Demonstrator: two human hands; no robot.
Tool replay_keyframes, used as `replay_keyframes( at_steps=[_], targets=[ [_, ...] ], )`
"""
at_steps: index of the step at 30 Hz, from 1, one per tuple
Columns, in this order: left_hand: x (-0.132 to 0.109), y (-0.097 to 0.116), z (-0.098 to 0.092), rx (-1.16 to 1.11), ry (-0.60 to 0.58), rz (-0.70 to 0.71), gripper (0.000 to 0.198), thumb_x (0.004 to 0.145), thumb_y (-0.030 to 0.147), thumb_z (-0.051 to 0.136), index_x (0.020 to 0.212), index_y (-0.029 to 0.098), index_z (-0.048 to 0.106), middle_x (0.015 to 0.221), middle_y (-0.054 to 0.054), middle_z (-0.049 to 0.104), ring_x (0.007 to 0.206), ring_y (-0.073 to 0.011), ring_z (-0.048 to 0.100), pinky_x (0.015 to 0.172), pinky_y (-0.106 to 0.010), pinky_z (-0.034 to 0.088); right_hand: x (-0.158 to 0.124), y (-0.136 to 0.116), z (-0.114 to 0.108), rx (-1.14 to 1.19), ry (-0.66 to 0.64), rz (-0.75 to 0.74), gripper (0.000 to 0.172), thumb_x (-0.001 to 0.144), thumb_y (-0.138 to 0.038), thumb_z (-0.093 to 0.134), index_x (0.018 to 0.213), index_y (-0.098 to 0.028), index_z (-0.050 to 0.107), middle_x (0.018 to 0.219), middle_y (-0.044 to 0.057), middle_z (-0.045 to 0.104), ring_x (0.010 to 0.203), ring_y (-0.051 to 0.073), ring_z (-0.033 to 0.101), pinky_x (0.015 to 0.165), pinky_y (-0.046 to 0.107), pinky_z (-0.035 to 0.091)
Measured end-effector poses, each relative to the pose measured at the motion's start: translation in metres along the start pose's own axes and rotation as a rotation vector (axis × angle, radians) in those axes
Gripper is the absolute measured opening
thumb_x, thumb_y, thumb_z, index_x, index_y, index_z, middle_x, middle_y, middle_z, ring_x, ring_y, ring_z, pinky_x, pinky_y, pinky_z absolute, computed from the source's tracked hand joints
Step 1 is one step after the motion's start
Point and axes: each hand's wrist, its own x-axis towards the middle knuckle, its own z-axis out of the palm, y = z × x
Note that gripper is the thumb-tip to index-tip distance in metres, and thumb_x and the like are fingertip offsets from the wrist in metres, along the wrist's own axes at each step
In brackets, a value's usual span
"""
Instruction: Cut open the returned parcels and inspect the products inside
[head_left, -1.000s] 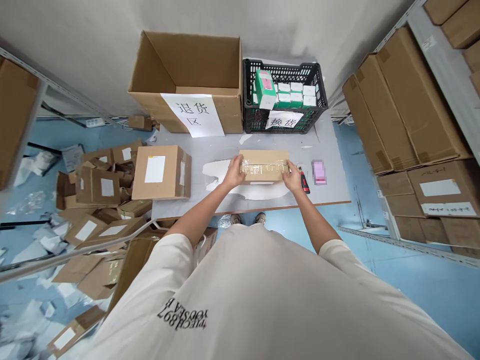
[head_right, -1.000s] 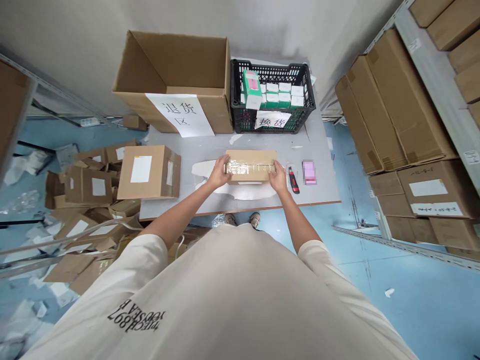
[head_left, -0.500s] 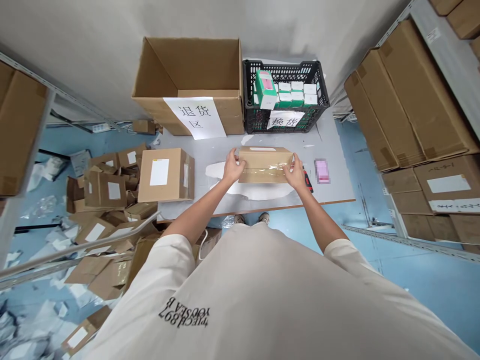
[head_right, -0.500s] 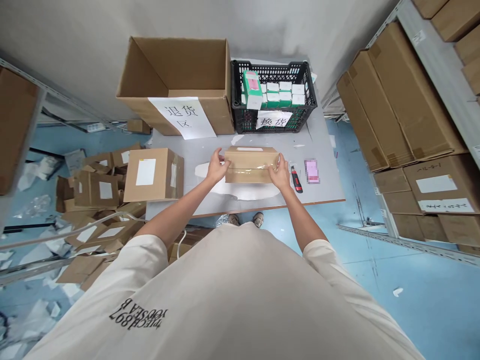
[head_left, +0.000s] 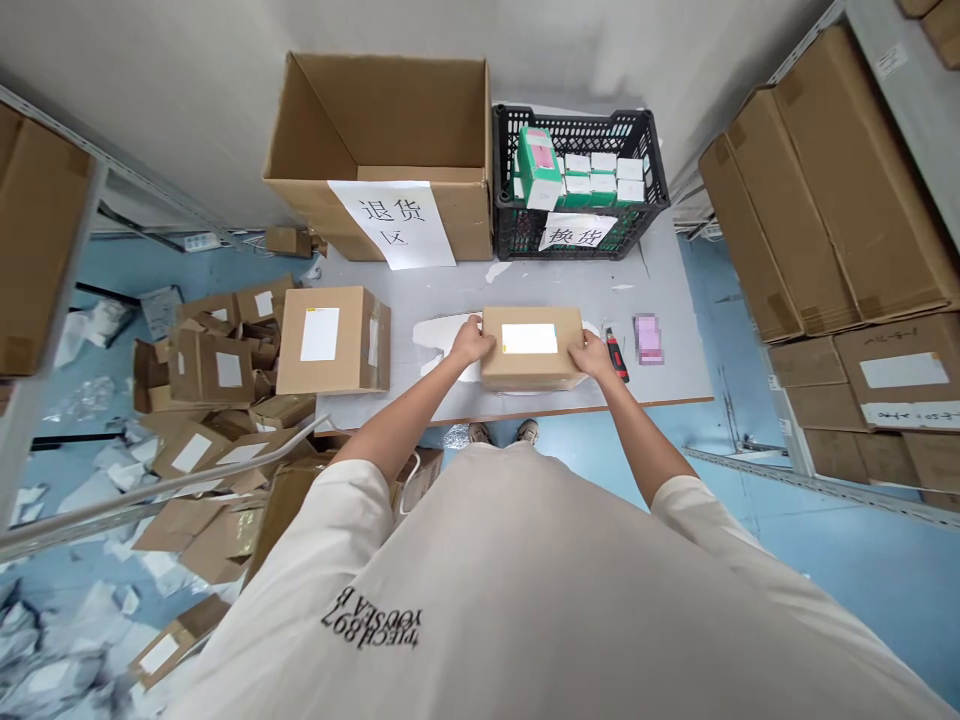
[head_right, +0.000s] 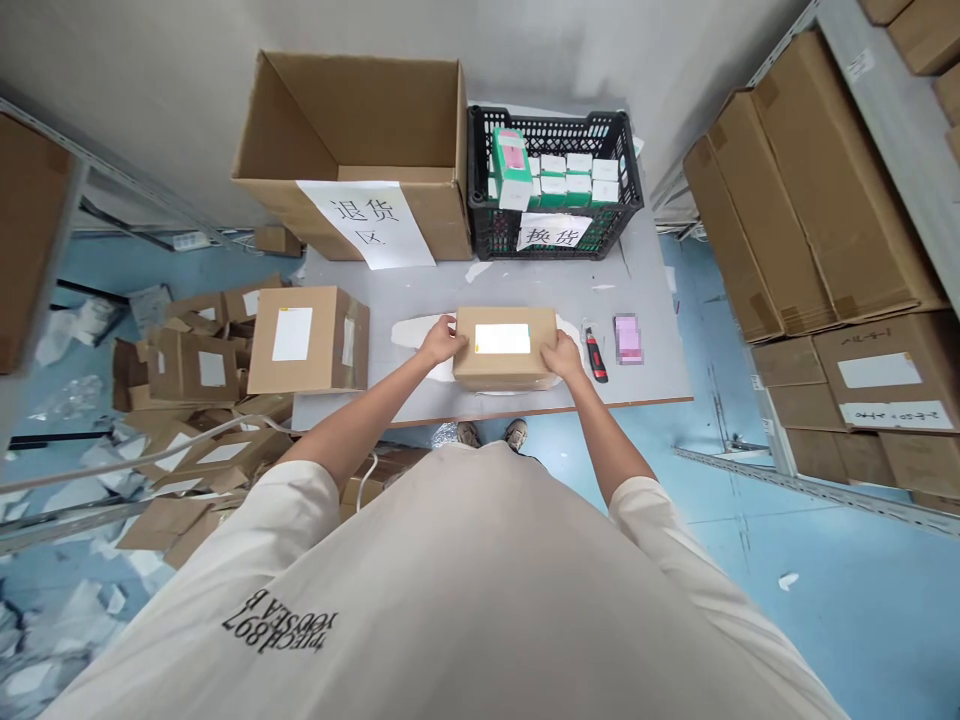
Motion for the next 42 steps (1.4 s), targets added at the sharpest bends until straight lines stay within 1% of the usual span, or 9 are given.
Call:
replay_keyframes(
  at_steps=[3,10,15,21,24,28,31,37,42],
  targets=[
    [0.001,-0.004,0.008,-0.051,0.007,-0.012,0.072,0.083,0.022,0.08,0.151,0.021,0.057,0.141,-0.019,0.077,0.125,-0.0348,0.077,0.107,-0.046,0.061,-0.001,0.004,0.007,0.015,-0.018,0.024,0.047,0.089,-0.048,0.071,0.127,-0.02,0.074,0.128,0.02,0.082,0.117,0.041,0.075,0.113,0.059,0.06],
    [0.015,-0.007,0.018,-0.185,0.034,-0.003,0.093,0.079,0.025,0.079,0.167,0.025,0.047,0.148,-0.019,0.075,0.136,-0.036,0.075,0.117,-0.051,0.058,0.008,-0.003,0.015,0.218,0.072,-0.106,0.088,0.084,-0.042,0.072,0.168,-0.02,0.056,0.167,0.019,0.064,0.152,0.036,0.062,0.135,0.059,0.046],
    [0.014,0.004,0.014,-0.272,0.048,-0.011,0.093,0.084,0.026,0.077,0.171,0.028,0.047,0.147,-0.016,0.076,0.134,-0.0343,0.075,0.116,-0.05,0.06,0.009,-0.018,0.008,0.294,0.124,-0.029,0.082,0.088,-0.043,0.07,0.167,-0.023,0.056,0.161,0.017,0.07,0.143,0.034,0.069,0.127,0.055,0.054],
    [0.014,0.027,0.0,-0.28,0.226,0.131,0.069,0.093,0.025,0.069,0.161,0.023,0.056,0.149,-0.015,0.07,0.128,-0.0298,0.074,0.113,-0.045,0.061,0.015,-0.031,-0.011,0.278,0.265,-0.106,0.074,0.099,-0.058,0.063,0.164,-0.024,0.058,0.152,0.018,0.069,0.133,0.032,0.07,0.116,0.049,0.06],
    [0.011,0.03,-0.002,-0.197,0.276,0.124,0.057,0.095,0.025,0.068,0.151,0.021,0.06,0.134,-0.013,0.072,0.125,-0.0297,0.072,0.115,-0.047,0.059,0.016,-0.03,-0.013,0.22,0.331,-0.089,0.072,0.099,-0.061,0.064,0.159,-0.021,0.063,0.143,0.019,0.069,0.124,0.032,0.07,0.117,0.051,0.057],
    [0.0,0.019,0.004,-0.065,0.214,0.106,0.045,0.097,0.024,0.069,0.141,0.023,0.061,0.114,-0.008,0.07,0.118,-0.0301,0.072,0.112,-0.048,0.058,0.01,-0.018,-0.005,0.166,0.328,-0.036,0.064,0.095,-0.061,0.069,0.14,-0.017,0.073,0.126,0.018,0.072,0.116,0.034,0.068,0.117,0.054,0.057],
    [-0.008,0.009,0.007,0.05,0.159,0.118,0.047,0.092,0.021,0.077,0.137,0.027,0.063,0.126,-0.01,0.067,0.113,-0.0319,0.072,0.107,-0.051,0.059,0.003,-0.008,0.002,0.112,0.252,-0.02,0.059,0.09,-0.059,0.072,0.131,-0.017,0.076,0.116,0.016,0.074,0.117,0.036,0.069,0.117,0.057,0.057],
    [-0.016,0.011,0.003,0.307,0.121,0.43,0.033,0.094,0.01,0.071,0.124,0.024,0.071,0.142,-0.018,0.064,0.14,-0.0443,0.059,0.121,-0.06,0.048,0.002,-0.001,0.009,0.126,0.259,-0.076,0.058,0.091,-0.051,0.071,0.136,-0.016,0.077,0.133,0.022,0.073,0.122,0.037,0.069,0.12,0.06,0.056],
    [-0.019,0.016,0.004,0.345,0.055,0.457,0.029,0.093,0.01,0.067,0.115,0.026,0.078,0.132,-0.019,0.071,0.141,-0.046,0.059,0.121,-0.064,0.045,0.005,-0.003,0.011,0.134,0.278,-0.102,0.058,0.091,-0.046,0.071,0.139,-0.014,0.076,0.139,0.023,0.071,0.129,0.036,0.068,0.124,0.058,0.054]
  ],
)
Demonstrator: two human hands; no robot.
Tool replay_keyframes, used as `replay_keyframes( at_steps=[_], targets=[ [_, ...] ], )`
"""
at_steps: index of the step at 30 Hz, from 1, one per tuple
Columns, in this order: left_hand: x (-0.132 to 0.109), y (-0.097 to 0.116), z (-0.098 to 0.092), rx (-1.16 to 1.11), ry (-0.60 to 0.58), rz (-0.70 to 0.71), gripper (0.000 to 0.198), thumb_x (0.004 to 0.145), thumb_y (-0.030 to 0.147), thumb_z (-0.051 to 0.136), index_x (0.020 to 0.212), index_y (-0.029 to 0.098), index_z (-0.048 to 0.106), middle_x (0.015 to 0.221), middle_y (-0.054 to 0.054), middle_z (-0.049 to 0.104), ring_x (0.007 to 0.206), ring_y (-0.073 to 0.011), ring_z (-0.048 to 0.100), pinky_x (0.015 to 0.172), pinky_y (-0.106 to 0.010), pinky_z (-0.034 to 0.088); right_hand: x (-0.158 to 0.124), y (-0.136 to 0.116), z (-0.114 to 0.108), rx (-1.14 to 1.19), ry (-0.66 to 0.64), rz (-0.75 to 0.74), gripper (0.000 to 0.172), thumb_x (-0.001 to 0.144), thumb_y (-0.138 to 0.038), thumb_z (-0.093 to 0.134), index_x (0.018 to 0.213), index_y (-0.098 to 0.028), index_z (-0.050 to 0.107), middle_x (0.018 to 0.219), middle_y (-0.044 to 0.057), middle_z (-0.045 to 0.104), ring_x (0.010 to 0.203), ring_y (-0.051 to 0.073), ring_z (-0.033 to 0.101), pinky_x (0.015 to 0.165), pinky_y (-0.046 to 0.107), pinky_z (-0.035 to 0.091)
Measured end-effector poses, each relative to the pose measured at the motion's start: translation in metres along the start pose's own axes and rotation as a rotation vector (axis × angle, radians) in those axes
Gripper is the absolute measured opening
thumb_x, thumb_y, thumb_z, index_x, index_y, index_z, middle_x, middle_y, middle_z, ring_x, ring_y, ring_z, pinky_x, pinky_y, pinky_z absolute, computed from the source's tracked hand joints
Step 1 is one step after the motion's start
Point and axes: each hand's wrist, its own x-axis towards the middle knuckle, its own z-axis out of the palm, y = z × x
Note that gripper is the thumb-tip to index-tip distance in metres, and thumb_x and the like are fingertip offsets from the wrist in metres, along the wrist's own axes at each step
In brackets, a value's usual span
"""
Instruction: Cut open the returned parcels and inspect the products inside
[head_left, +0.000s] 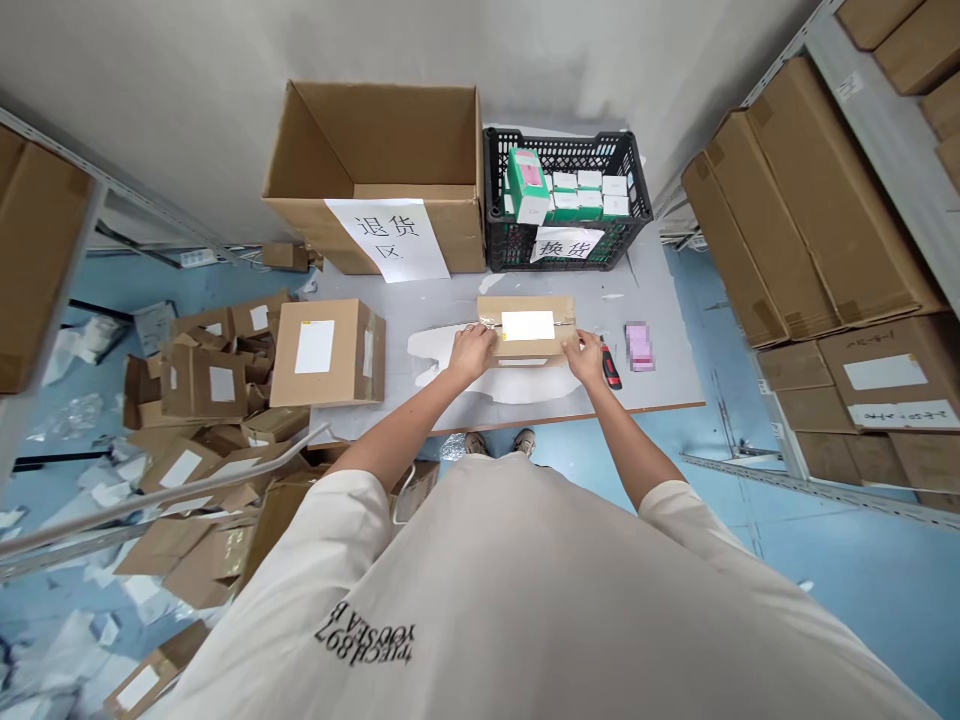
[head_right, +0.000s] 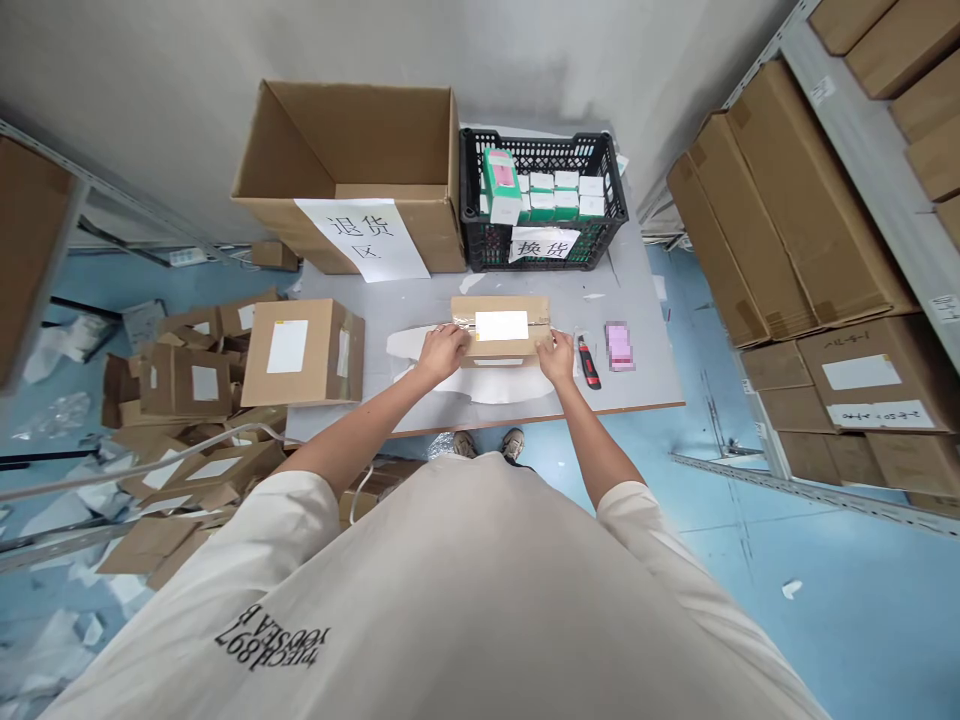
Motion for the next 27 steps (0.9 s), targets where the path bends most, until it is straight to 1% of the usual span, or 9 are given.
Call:
replay_keyframes(
  at_steps=[3,6,8,11,15,19,22,25,27],
  targets=[
    [-0.002,-0.002,-0.003,0.03,0.022,-0.036,0.031,0.093,0.013,0.066,0.118,0.025,0.079,0.133,-0.021,0.072,0.139,-0.0474,0.06,0.12,-0.065,0.044,0.001,-0.011,0.006,0.023,0.023,-0.05,0.056,0.094,-0.047,0.07,0.142,-0.017,0.076,0.139,0.021,0.071,0.135,0.036,0.065,0.126,0.059,0.053],
    [-0.003,-0.004,-0.013,0.027,0.061,-0.108,0.029,0.095,0.016,0.065,0.121,0.023,0.078,0.131,-0.021,0.073,0.136,-0.0476,0.064,0.121,-0.065,0.043,-0.001,-0.037,0.018,0.061,0.016,-0.126,0.06,0.099,-0.053,0.069,0.149,-0.019,0.073,0.147,0.021,0.068,0.14,0.036,0.065,0.127,0.055,0.054],
    [-0.003,-0.002,-0.023,-0.04,0.101,-0.111,0.028,0.1,0.018,0.062,0.123,0.023,0.076,0.132,-0.019,0.074,0.135,-0.0437,0.066,0.121,-0.06,0.046,-0.004,-0.06,0.029,0.091,-0.011,-0.193,0.062,0.105,-0.06,0.065,0.152,-0.021,0.072,0.151,0.02,0.066,0.142,0.035,0.064,0.128,0.053,0.053],
    [-0.004,0.006,-0.041,-0.204,0.167,-0.057,0.026,0.111,0.026,0.052,0.129,0.022,0.071,0.135,-0.014,0.075,0.125,-0.0331,0.071,0.115,-0.048,0.052,-0.011,-0.094,0.043,0.164,-0.088,-0.33,0.063,0.113,-0.068,0.049,0.15,-0.024,0.075,0.154,0.018,0.069,0.15,0.033,0.061,0.133,0.052,0.048],
    [-0.014,0.012,-0.063,-0.229,0.261,-0.094,0.022,0.113,0.045,0.061,0.118,0.024,0.068,0.127,-0.01,0.074,0.12,-0.0296,0.07,0.109,-0.042,0.054,-0.02,-0.12,0.056,0.308,-0.199,-0.441,0.068,0.11,-0.082,0.05,0.139,-0.028,0.081,0.151,0.013,0.074,0.15,0.033,0.063,0.134,0.054,0.047],
    [-0.028,0.009,-0.077,-0.177,0.292,-0.116,0.028,0.105,0.051,0.074,0.112,0.026,0.063,0.121,-0.009,0.073,0.121,-0.0312,0.068,0.103,-0.041,0.054,-0.024,-0.132,0.067,0.385,-0.154,-0.377,0.074,0.092,-0.089,0.073,0.13,-0.025,0.082,0.152,0.017,0.069,0.145,0.037,0.066,0.129,0.057,0.053],
    [-0.033,0.002,-0.082,-0.184,0.293,-0.125,0.029,0.102,0.05,0.077,0.11,0.027,0.062,0.121,-0.009,0.072,0.117,-0.0308,0.069,0.099,-0.041,0.054,-0.03,-0.14,0.075,0.25,-0.128,-0.307,0.072,0.082,-0.082,0.087,0.127,-0.025,0.081,0.155,0.018,0.064,0.15,0.039,0.061,0.134,0.06,0.047],
    [-0.037,-0.011,-0.086,-0.21,0.297,-0.132,0.023,0.102,0.043,0.076,0.111,0.027,0.063,0.119,-0.008,0.073,0.112,-0.0295,0.07,0.097,-0.041,0.055,-0.037,-0.145,0.08,0.07,-0.095,-0.222,0.063,0.085,-0.072,0.088,0.129,-0.027,0.079,0.161,0.016,0.059,0.159,0.041,0.051,0.137,0.065,0.038],
    [-0.041,-0.022,-0.089,-0.227,0.303,-0.145,0.022,0.102,0.04,0.076,0.117,0.027,0.065,0.12,-0.008,0.075,0.111,-0.029,0.071,0.097,-0.041,0.056,-0.04,-0.143,0.08,0.004,-0.065,-0.169,0.061,0.087,-0.069,0.086,0.132,-0.029,0.076,0.17,0.016,0.054,0.163,0.043,0.045,0.136,0.07,0.037]
  ],
)
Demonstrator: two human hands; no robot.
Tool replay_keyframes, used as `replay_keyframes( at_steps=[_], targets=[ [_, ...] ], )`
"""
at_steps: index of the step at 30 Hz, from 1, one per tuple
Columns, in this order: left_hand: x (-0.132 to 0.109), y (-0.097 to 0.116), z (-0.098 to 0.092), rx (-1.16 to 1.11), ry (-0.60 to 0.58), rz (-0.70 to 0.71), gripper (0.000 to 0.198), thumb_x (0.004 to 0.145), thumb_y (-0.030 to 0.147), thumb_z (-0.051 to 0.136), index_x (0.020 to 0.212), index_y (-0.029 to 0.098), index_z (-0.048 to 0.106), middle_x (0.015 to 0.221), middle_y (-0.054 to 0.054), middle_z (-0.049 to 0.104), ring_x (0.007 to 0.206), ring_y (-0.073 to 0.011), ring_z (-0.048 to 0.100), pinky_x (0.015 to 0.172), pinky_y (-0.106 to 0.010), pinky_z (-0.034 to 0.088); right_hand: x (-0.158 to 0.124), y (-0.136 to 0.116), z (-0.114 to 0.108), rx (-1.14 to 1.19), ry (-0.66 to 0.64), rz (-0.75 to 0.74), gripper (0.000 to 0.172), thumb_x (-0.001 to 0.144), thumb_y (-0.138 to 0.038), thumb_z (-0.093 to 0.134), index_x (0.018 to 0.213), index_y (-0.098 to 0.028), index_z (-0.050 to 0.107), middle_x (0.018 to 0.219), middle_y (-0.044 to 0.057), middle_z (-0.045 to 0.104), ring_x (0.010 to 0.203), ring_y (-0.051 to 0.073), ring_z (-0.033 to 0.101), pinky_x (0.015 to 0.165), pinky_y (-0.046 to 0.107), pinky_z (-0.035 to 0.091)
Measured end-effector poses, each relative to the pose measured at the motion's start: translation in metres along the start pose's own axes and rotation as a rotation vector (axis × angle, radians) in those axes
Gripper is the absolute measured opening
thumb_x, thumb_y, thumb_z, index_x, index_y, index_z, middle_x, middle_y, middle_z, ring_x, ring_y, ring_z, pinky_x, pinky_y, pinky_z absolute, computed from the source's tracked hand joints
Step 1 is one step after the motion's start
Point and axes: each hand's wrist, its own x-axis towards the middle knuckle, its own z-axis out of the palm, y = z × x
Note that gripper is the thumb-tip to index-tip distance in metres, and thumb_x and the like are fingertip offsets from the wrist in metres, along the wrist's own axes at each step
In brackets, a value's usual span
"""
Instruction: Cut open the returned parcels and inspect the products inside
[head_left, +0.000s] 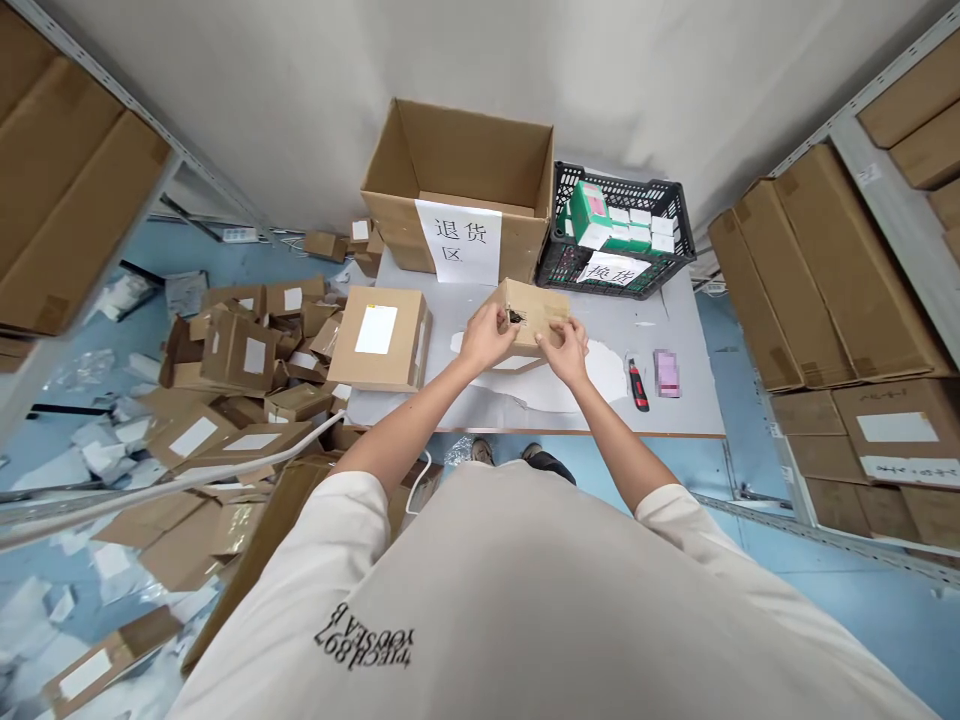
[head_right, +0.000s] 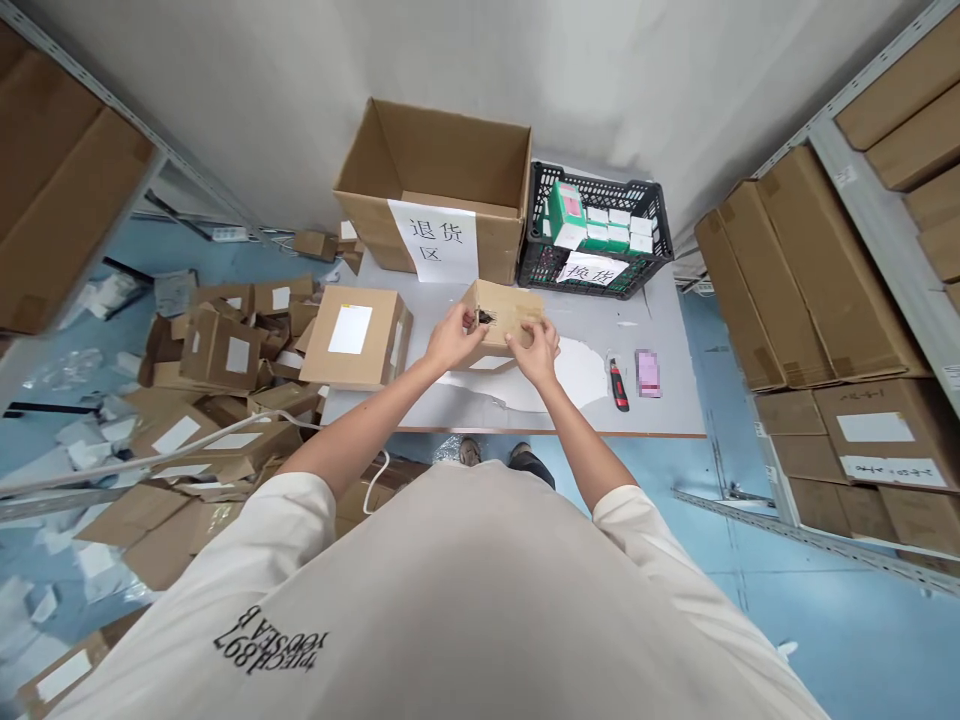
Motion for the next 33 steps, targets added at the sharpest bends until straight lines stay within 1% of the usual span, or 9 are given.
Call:
replay_keyframes(
  at_steps=[2,5,7,10,14,21,25,29,33],
  targets=[
    [-0.002,-0.011,-0.007,-0.007,0.004,-0.028,0.028,0.102,0.038,0.075,0.126,0.027,0.066,0.125,-0.008,0.077,0.109,-0.0286,0.073,0.096,-0.041,0.057,0.0,0.003,0.0,-0.003,-0.003,0.028,0.061,0.088,-0.067,0.084,0.134,-0.029,0.072,0.17,0.016,0.055,0.161,0.043,0.047,0.133,0.07,0.04],
    [-0.007,-0.023,-0.015,0.001,0.01,-0.046,0.036,0.105,0.036,0.072,0.139,0.028,0.066,0.131,-0.009,0.079,0.109,-0.0282,0.075,0.096,-0.041,0.058,0.004,0.005,0.002,0.084,-0.083,-0.01,0.058,0.089,-0.06,0.082,0.134,-0.026,0.07,0.153,0.016,0.07,0.145,0.038,0.062,0.128,0.061,0.049],
    [-0.011,-0.027,-0.017,0.013,0.023,-0.037,0.037,0.108,0.033,0.068,0.144,0.027,0.066,0.135,-0.01,0.08,0.112,-0.0287,0.076,0.098,-0.041,0.058,0.008,0.004,0.003,0.125,-0.123,-0.062,0.054,0.089,-0.054,0.081,0.132,-0.024,0.071,0.144,0.015,0.075,0.137,0.035,0.068,0.125,0.057,0.053],
    [-0.014,-0.024,-0.011,0.034,0.038,-0.024,0.038,0.109,0.031,0.065,0.146,0.026,0.067,0.137,-0.011,0.08,0.115,-0.0294,0.077,0.101,-0.04,0.058,0.012,0.006,-0.002,0.132,-0.119,-0.12,0.047,0.088,-0.049,0.081,0.127,-0.022,0.074,0.141,0.016,0.077,0.136,0.035,0.069,0.125,0.055,0.054],
    [-0.012,-0.007,0.014,0.061,0.008,-0.006,0.038,0.109,0.029,0.063,0.147,0.027,0.068,0.134,-0.01,0.08,0.115,-0.0299,0.077,0.101,-0.04,0.059,0.018,0.025,-0.028,0.125,-0.086,-0.162,0.043,0.088,-0.046,0.081,0.124,-0.023,0.076,0.141,0.015,0.077,0.137,0.035,0.069,0.125,0.055,0.054],
    [0.0,0.048,0.088,0.039,-0.048,0.054,0.032,0.109,0.026,0.06,0.139,0.024,0.071,0.134,-0.013,0.08,0.117,-0.0304,0.076,0.107,-0.043,0.058,0.032,0.085,-0.105,0.049,-0.035,-0.19,0.04,0.092,-0.044,0.078,0.127,-0.023,0.077,0.142,0.016,0.076,0.141,0.036,0.067,0.128,0.058,0.051],
    [0.004,0.068,0.12,0.053,-0.071,0.089,0.026,0.109,0.025,0.059,0.131,0.022,0.074,0.128,-0.013,0.081,0.12,-0.0315,0.074,0.109,-0.044,0.057,0.038,0.111,-0.137,-0.002,-0.038,-0.22,0.042,0.095,-0.046,0.077,0.131,-0.024,0.075,0.147,0.017,0.074,0.146,0.037,0.063,0.131,0.06,0.048],
    [0.001,0.076,0.132,0.077,-0.102,0.086,0.026,0.109,0.025,0.06,0.13,0.024,0.075,0.129,-0.012,0.079,0.121,-0.0312,0.073,0.109,-0.043,0.058,0.038,0.121,-0.151,0.016,-0.048,-0.223,0.047,0.096,-0.049,0.075,0.136,-0.024,0.072,0.15,0.018,0.073,0.147,0.037,0.063,0.131,0.061,0.047],
    [-0.001,0.081,0.122,0.231,-0.027,0.083,0.025,0.106,0.021,0.06,0.125,0.024,0.077,0.14,-0.016,0.07,0.134,-0.0375,0.066,0.116,-0.05,0.054,0.03,0.112,-0.149,0.127,-0.053,-0.145,0.056,0.105,-0.055,0.061,0.15,-0.022,0.064,0.154,0.02,0.072,0.138,0.034,0.07,0.124,0.056,0.055]
  ],
)
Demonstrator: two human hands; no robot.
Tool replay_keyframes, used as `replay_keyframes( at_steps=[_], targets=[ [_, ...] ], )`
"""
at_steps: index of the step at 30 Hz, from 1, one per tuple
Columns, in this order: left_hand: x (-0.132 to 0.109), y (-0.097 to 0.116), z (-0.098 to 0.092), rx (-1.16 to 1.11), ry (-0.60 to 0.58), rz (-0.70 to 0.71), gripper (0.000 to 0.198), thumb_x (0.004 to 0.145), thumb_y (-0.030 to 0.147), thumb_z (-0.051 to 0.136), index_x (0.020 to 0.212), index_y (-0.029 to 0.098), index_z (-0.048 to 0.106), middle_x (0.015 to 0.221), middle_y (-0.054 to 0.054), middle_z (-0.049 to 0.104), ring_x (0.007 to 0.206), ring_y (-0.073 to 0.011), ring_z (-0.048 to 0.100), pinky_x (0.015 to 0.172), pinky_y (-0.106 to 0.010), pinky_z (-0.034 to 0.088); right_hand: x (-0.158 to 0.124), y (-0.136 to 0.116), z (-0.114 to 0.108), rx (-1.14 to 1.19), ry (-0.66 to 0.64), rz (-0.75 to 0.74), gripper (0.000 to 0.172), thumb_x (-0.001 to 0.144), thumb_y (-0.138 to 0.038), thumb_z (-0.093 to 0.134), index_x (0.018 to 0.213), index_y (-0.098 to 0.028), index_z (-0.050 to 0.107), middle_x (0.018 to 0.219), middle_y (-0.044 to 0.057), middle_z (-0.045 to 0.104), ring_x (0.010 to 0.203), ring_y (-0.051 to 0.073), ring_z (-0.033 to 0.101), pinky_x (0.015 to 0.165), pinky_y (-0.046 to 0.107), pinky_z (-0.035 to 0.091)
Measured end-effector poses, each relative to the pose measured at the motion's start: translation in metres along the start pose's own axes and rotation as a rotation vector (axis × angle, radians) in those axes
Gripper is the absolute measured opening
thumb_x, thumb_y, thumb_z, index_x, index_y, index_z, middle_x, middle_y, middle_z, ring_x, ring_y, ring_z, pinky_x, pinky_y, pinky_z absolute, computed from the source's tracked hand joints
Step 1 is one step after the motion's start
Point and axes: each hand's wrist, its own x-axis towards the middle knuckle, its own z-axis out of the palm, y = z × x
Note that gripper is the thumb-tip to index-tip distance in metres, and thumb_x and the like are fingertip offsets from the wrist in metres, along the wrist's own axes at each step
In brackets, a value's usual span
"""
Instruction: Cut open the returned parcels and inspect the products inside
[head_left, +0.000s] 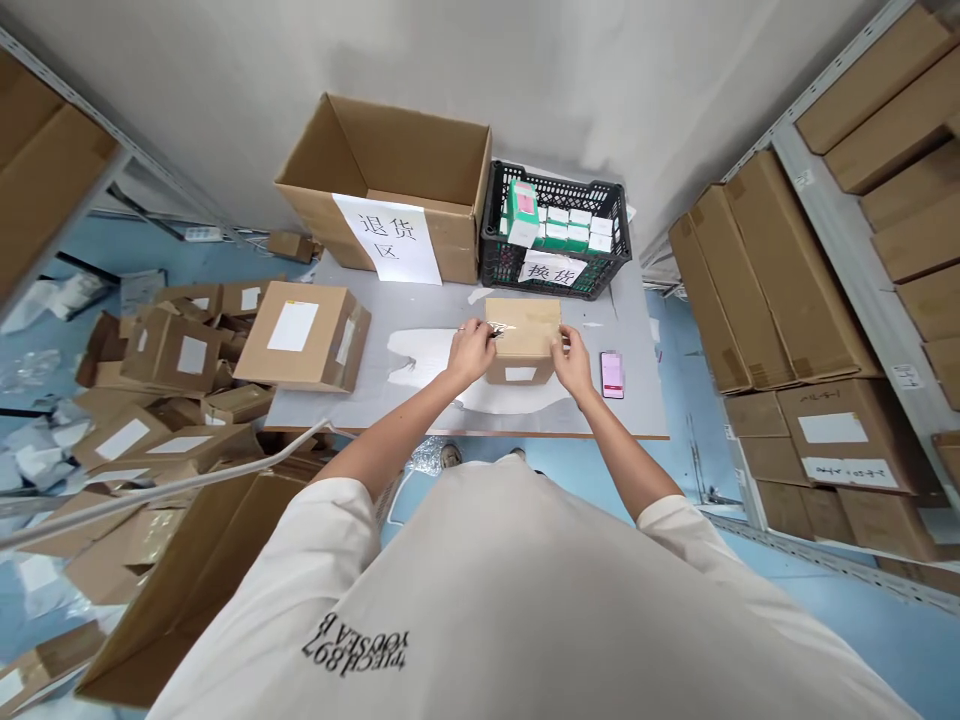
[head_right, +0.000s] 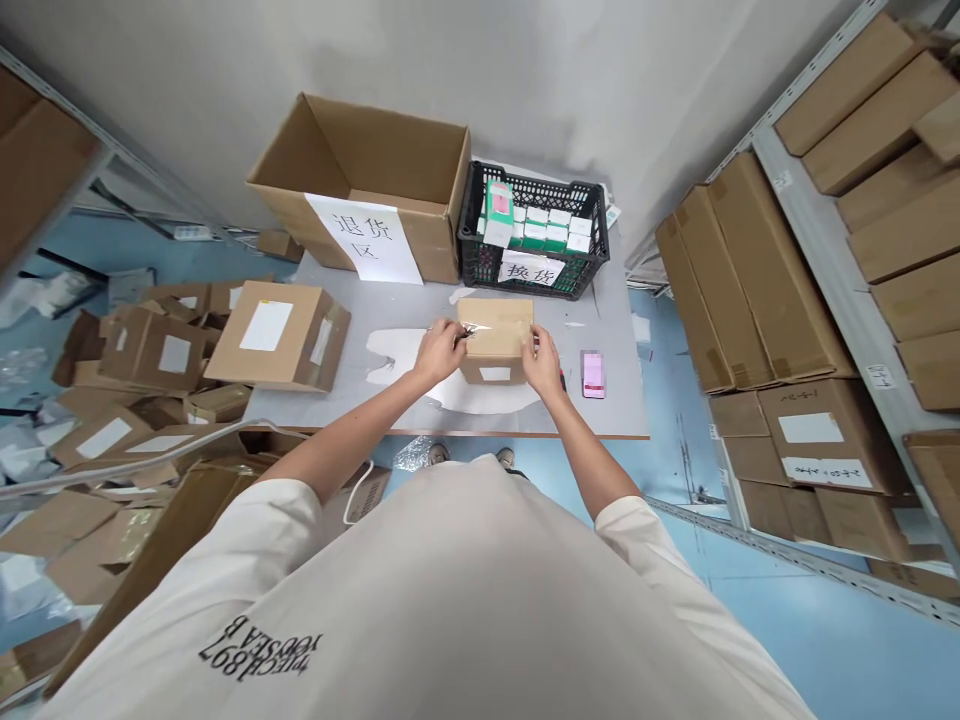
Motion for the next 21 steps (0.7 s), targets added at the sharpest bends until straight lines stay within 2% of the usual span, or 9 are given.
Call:
replay_keyframes(
  at_steps=[2,6,10,12,16,19,21],
  targets=[
    [0.0,0.001,-0.01,0.024,0.005,0.061,0.028,0.105,0.017,0.058,0.125,0.022,0.076,0.142,-0.017,0.068,0.137,-0.0378,0.064,0.12,-0.052,0.052,-0.002,-0.011,0.008,0.06,0.016,0.04,0.059,0.109,-0.06,0.054,0.154,-0.022,0.061,0.153,0.02,0.074,0.137,0.033,0.072,0.122,0.054,0.057],
    [-0.005,0.005,-0.027,-0.092,-0.089,0.2,0.032,0.11,0.023,0.053,0.136,0.024,0.071,0.139,-0.014,0.072,0.137,-0.0325,0.065,0.12,-0.048,0.052,-0.001,-0.039,0.036,0.196,0.018,0.037,0.067,0.112,-0.072,0.045,0.157,-0.025,0.06,0.151,0.017,0.077,0.14,0.032,0.073,0.125,0.053,0.056],
    [-0.014,-0.003,-0.042,-0.124,-0.061,0.168,0.031,0.113,0.039,0.058,0.138,0.024,0.069,0.143,-0.013,0.073,0.14,-0.0333,0.065,0.122,-0.049,0.051,0.001,-0.058,0.071,0.327,-0.105,0.0,0.083,0.106,-0.09,0.045,0.154,-0.025,0.063,0.151,0.017,0.077,0.137,0.033,0.075,0.122,0.052,0.059],
    [-0.018,-0.016,-0.05,-0.114,-0.034,0.11,0.037,0.111,0.044,0.062,0.141,0.024,0.067,0.145,-0.015,0.071,0.139,-0.0351,0.065,0.121,-0.05,0.052,0.0,-0.06,0.087,0.33,-0.165,-0.003,0.083,0.101,-0.092,0.052,0.146,-0.025,0.069,0.147,0.017,0.078,0.135,0.033,0.076,0.121,0.052,0.059],
    [-0.025,-0.055,-0.064,-0.101,-0.016,0.013,0.045,0.108,0.037,0.062,0.15,0.023,0.062,0.149,-0.017,0.069,0.139,-0.037,0.065,0.119,-0.052,0.054,-0.007,-0.047,0.106,0.197,-0.182,0.03,0.058,0.102,-0.073,0.061,0.128,-0.023,0.077,0.139,0.016,0.079,0.131,0.033,0.074,0.123,0.056,0.056],
    [-0.031,-0.087,-0.071,-0.105,-0.008,-0.039,0.046,0.108,0.03,0.057,0.153,0.022,0.06,0.149,-0.018,0.07,0.137,-0.0372,0.066,0.117,-0.052,0.055,-0.014,-0.035,0.114,0.006,-0.124,0.094,0.039,0.097,-0.052,0.067,0.121,-0.024,0.078,0.148,0.017,0.073,0.145,0.036,0.064,0.13,0.061,0.048],
    [-0.033,-0.107,-0.072,-0.102,-0.002,-0.07,0.046,0.107,0.026,0.055,0.152,0.023,0.061,0.147,-0.018,0.071,0.136,-0.0371,0.067,0.116,-0.053,0.056,-0.019,-0.028,0.118,-0.093,-0.094,0.156,0.035,0.092,-0.043,0.071,0.121,-0.024,0.075,0.155,0.018,0.066,0.152,0.037,0.057,0.133,0.064,0.044]
  ],
)
